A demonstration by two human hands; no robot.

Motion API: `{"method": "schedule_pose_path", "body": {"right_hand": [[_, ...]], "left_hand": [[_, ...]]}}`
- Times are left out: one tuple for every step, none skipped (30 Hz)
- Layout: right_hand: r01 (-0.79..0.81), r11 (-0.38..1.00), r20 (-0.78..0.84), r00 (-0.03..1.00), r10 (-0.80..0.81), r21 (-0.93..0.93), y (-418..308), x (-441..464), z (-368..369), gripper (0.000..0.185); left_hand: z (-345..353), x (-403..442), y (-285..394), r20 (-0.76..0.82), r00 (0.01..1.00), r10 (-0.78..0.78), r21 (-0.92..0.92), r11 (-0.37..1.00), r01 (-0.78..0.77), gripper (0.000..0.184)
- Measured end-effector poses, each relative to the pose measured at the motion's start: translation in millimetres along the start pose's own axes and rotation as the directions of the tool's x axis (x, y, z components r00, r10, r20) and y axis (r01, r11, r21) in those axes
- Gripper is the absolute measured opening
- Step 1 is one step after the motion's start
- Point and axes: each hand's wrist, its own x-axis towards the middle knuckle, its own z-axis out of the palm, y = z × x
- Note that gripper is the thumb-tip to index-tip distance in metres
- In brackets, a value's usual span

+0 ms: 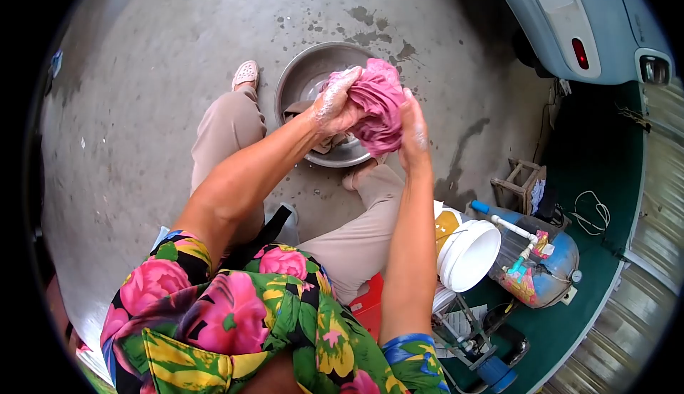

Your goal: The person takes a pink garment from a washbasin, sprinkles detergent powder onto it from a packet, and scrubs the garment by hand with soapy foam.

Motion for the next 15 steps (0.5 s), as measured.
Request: {"method": "schedule_pose_path", "body": {"right_hand": [[0.054,0.97,0.012,0.999,-0.053,-0.237,1,-10,10,0.062],[0.107,0.883,0.034,0.994,-0.103,-0.457,4,-17,21,0.073],[0.254,0.801,0.062,0.963,-0.263,-0.542,14,-15,25,0.074],[0.335,0.698,0.084,0.926,-0.368,-0.633,20,-15,27,0.067],[0.331,0.651,0.045,0.909,-0.415,-0.683,25,-18,29,0.062],[0.326,0.601,0.015,0.886,-0.462,-0.73,29,-22,33,0.058],[0.365,0.498,0.064,0.851,-0.521,-0.787,31,-29,42,0.052],[0.398,0.389,0.122,0.812,-0.571,-0.831,32,-38,51,0.047],[0.423,0.359,0.18,0.818,-0.547,-0.832,26,-50,68,0.044],[0.496,0.243,0.285,0.763,-0.58,-0.833,30,-53,74,0.041],[0.502,0.186,0.312,0.745,-0.59,-0.845,32,-52,79,0.036],[0.504,0.128,0.339,0.725,-0.599,-0.854,33,-46,81,0.031],[0.365,0.119,0.238,0.787,-0.57,-0.923,33,-30,74,0.027],[0.216,0.104,0.127,0.831,-0.542,-0.971,31,-8,60,0.024],[0.052,0.152,-0.026,0.882,-0.471,-0.987,22,16,41,0.023]], "left_hand": [[0,-2,1,-0.021,1.0,-0.005,0.062,0.998,0.007,0.031],[2,-1,-4,-0.044,0.999,0.033,0.061,0.998,-0.03,0.029],[-1,-1,-4,-0.075,0.996,0.046,0.121,0.992,-0.036,0.03],[-3,-1,-6,-0.102,0.993,0.057,0.18,0.983,-0.038,0.032],[-5,0,-5,-0.102,0.993,0.051,0.185,0.982,-0.032,0.032],[0,-1,0,-0.133,0.991,-0.002,0.111,0.994,0.017,0.028],[1,-2,5,-0.163,0.985,-0.051,0.034,0.998,0.058,0.024],[-7,2,8,-0.165,0.985,-0.042,0.036,0.998,0.048,0.024],[-25,10,9,-0.127,0.987,-0.098,0.041,0.994,0.104,0.019],[-42,17,7,-0.09,0.983,-0.162,0.045,0.985,0.167,0.014],[-52,25,1,0.113,0.993,-0.044,0.108,0.994,0.032,0.01],[-42,13,3,-0.097,0.985,-0.144,0.232,0.959,0.163,0.008],[-49,9,-5,-0.06,0.991,-0.115,0.112,0.986,0.122,0.004],[-56,5,-15,-0.028,0.996,-0.083,-0.011,0.997,0.083,0.003],[-3,-8,-17,-0.302,0.953,0.007,0.103,0.994,0.025,0.013]]}}
